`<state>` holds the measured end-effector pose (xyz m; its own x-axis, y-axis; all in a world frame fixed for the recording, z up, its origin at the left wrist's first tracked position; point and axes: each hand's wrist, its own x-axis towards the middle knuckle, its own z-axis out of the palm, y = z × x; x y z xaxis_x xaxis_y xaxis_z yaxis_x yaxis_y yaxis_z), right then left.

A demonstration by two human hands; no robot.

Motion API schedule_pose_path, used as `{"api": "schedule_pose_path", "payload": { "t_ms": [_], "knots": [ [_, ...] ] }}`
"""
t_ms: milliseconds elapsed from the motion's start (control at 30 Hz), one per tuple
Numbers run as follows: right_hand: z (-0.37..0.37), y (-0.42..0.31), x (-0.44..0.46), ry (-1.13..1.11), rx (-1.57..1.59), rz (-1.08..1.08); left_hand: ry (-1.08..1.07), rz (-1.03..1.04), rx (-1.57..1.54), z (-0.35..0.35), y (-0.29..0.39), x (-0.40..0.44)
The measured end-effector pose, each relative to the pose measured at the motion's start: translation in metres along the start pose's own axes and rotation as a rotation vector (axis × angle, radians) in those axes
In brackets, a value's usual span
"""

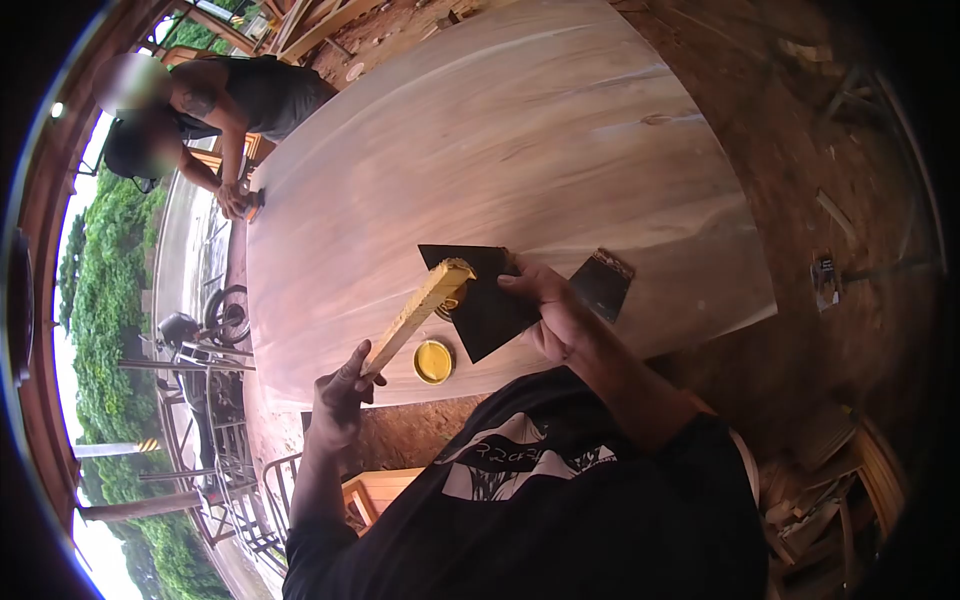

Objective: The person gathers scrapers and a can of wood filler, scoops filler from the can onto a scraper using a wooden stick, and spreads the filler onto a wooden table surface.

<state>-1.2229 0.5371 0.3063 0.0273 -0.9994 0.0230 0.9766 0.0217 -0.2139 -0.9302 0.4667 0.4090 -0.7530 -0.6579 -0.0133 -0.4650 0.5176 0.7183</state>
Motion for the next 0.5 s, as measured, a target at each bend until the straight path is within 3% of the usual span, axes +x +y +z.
{"api": "schedule_pose_path", "payload": {
  "t_ms": [333, 433, 500],
  "knots": [
    [-0.002, -0.005, -0.008, 0.045, -0.105, -0.005, 0.018, 0.088, 0.321, -0.034, 0.014, -0.015],
    [0.002, -0.007, -0.010, 0.034, -0.067, -0.008, 0.071, 0.059, 0.266, -0.034, 0.014, -0.019],
    [0.006, 0.000, -0.010, 0.022, -0.052, 0.002, 0.129, 0.190, 0.276, -0.025, 0.011, -0.018]
  ]
}}
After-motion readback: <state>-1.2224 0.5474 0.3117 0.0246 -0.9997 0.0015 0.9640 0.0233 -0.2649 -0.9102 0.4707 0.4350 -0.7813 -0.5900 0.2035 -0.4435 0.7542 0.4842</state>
